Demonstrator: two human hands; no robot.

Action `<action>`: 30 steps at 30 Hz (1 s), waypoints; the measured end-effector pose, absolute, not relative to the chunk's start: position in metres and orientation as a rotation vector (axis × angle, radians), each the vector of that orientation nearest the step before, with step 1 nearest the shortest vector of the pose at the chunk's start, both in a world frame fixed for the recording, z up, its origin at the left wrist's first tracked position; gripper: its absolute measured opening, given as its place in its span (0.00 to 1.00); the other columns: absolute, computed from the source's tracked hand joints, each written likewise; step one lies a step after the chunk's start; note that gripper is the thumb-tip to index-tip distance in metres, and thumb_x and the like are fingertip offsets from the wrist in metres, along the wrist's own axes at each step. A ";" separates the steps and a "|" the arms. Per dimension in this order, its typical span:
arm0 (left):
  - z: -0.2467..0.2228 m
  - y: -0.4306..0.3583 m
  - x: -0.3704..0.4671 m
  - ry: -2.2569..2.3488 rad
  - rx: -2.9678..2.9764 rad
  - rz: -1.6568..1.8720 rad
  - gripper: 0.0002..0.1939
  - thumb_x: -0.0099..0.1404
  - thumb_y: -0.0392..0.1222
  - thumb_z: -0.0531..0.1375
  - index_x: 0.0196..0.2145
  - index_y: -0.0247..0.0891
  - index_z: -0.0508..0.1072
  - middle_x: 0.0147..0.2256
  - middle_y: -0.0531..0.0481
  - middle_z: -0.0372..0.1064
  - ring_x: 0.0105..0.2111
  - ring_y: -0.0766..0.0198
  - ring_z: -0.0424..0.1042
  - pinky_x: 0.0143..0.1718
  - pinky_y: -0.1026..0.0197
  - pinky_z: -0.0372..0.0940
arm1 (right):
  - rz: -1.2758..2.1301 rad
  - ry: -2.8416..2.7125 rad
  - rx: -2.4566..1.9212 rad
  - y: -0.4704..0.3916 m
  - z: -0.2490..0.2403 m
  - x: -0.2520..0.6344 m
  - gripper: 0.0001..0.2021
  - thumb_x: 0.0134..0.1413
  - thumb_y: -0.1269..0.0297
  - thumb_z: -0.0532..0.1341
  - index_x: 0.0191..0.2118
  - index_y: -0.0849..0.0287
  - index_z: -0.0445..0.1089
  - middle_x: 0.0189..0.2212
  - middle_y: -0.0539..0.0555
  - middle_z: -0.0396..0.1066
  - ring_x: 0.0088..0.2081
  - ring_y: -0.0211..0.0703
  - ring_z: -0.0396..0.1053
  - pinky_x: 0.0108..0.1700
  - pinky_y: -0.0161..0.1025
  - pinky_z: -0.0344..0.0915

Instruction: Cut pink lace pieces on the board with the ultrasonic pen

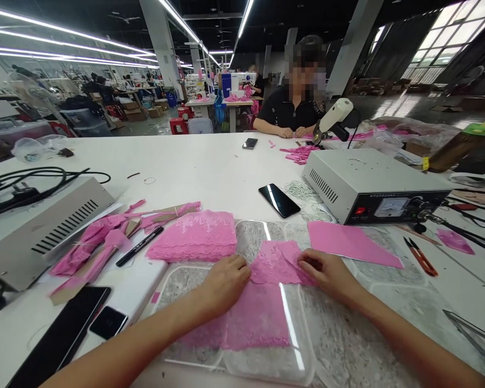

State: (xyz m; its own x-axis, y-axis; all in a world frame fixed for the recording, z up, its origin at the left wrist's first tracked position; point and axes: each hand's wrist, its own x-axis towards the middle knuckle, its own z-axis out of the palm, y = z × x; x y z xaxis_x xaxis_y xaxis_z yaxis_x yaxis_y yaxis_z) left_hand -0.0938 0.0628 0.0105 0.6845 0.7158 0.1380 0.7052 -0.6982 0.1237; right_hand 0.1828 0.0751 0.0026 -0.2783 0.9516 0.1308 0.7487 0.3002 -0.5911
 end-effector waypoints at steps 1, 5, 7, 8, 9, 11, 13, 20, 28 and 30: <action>0.011 0.063 -0.095 1.226 2.825 0.260 0.13 0.67 0.26 0.52 0.28 0.36 0.69 0.30 0.49 0.68 0.30 0.62 0.67 0.34 0.60 0.65 | 0.591 -2.081 -1.527 0.079 0.003 0.187 0.12 0.59 0.61 0.53 0.29 0.57 0.70 0.23 0.50 0.73 0.25 0.41 0.70 0.27 0.36 0.65; 0.013 0.060 -0.103 1.342 2.819 0.218 0.14 0.61 0.21 0.50 0.29 0.36 0.69 0.32 0.46 0.69 0.32 0.59 0.67 0.33 0.59 0.65 | 0.505 -1.980 -1.598 0.086 0.000 0.207 0.10 0.57 0.62 0.54 0.29 0.57 0.70 0.22 0.51 0.73 0.24 0.42 0.70 0.26 0.37 0.64; 0.013 0.059 -0.105 1.373 2.817 0.198 0.15 0.58 0.19 0.50 0.29 0.36 0.69 0.32 0.45 0.68 0.33 0.57 0.68 0.32 0.57 0.65 | 0.428 -1.958 -1.616 0.082 -0.001 0.215 0.08 0.54 0.64 0.55 0.30 0.57 0.70 0.25 0.52 0.73 0.25 0.43 0.70 0.26 0.37 0.63; 0.012 0.059 -0.105 1.381 2.814 0.190 0.15 0.58 0.19 0.50 0.29 0.36 0.69 0.32 0.45 0.68 0.33 0.56 0.68 0.32 0.57 0.65 | 0.397 -1.959 -1.610 0.078 0.000 0.217 0.08 0.54 0.65 0.55 0.31 0.57 0.71 0.27 0.53 0.74 0.25 0.43 0.70 0.26 0.38 0.63; 0.011 0.059 -0.105 1.386 2.809 0.185 0.15 0.57 0.19 0.50 0.29 0.36 0.69 0.32 0.45 0.67 0.33 0.56 0.68 0.32 0.57 0.66 | 0.379 -1.971 -1.590 0.074 0.001 0.217 0.08 0.54 0.66 0.55 0.32 0.56 0.71 0.29 0.54 0.74 0.26 0.43 0.69 0.27 0.38 0.64; 0.011 0.059 -0.103 1.393 2.795 0.184 0.15 0.59 0.20 0.50 0.30 0.36 0.69 0.33 0.45 0.68 0.33 0.56 0.68 0.32 0.57 0.66 | 0.391 -2.025 -1.507 0.068 0.005 0.212 0.08 0.55 0.66 0.55 0.32 0.56 0.72 0.31 0.54 0.74 0.27 0.42 0.69 0.28 0.38 0.65; 0.012 0.060 -0.101 1.404 2.776 0.193 0.14 0.63 0.22 0.50 0.30 0.36 0.70 0.34 0.45 0.69 0.33 0.57 0.68 0.33 0.58 0.66 | 0.441 -2.092 -1.398 0.065 0.010 0.201 0.08 0.57 0.67 0.55 0.33 0.56 0.72 0.31 0.54 0.73 0.28 0.41 0.70 0.30 0.38 0.66; 0.019 0.060 -0.101 1.445 2.645 0.269 0.14 0.68 0.31 0.51 0.30 0.36 0.74 0.32 0.47 0.70 0.32 0.60 0.71 0.33 0.60 0.66 | 0.613 -2.221 -1.162 0.074 0.022 0.160 0.09 0.58 0.71 0.57 0.32 0.57 0.74 0.29 0.52 0.72 0.28 0.38 0.69 0.30 0.35 0.65; 0.023 0.063 -0.100 1.467 2.463 0.405 0.13 0.70 0.33 0.52 0.33 0.37 0.76 0.33 0.48 0.72 0.33 0.62 0.73 0.35 0.62 0.67 | 0.741 -2.266 -1.031 0.082 0.019 0.111 0.03 0.55 0.69 0.63 0.36 0.58 0.74 0.31 0.52 0.73 0.30 0.38 0.69 0.32 0.35 0.65; 0.021 0.064 -0.100 1.469 2.439 0.423 0.12 0.70 0.33 0.53 0.33 0.36 0.76 0.33 0.48 0.72 0.33 0.61 0.73 0.36 0.62 0.67 | 0.757 -2.266 -1.022 0.085 0.017 0.101 0.03 0.54 0.70 0.64 0.35 0.58 0.74 0.31 0.52 0.73 0.30 0.38 0.68 0.33 0.35 0.65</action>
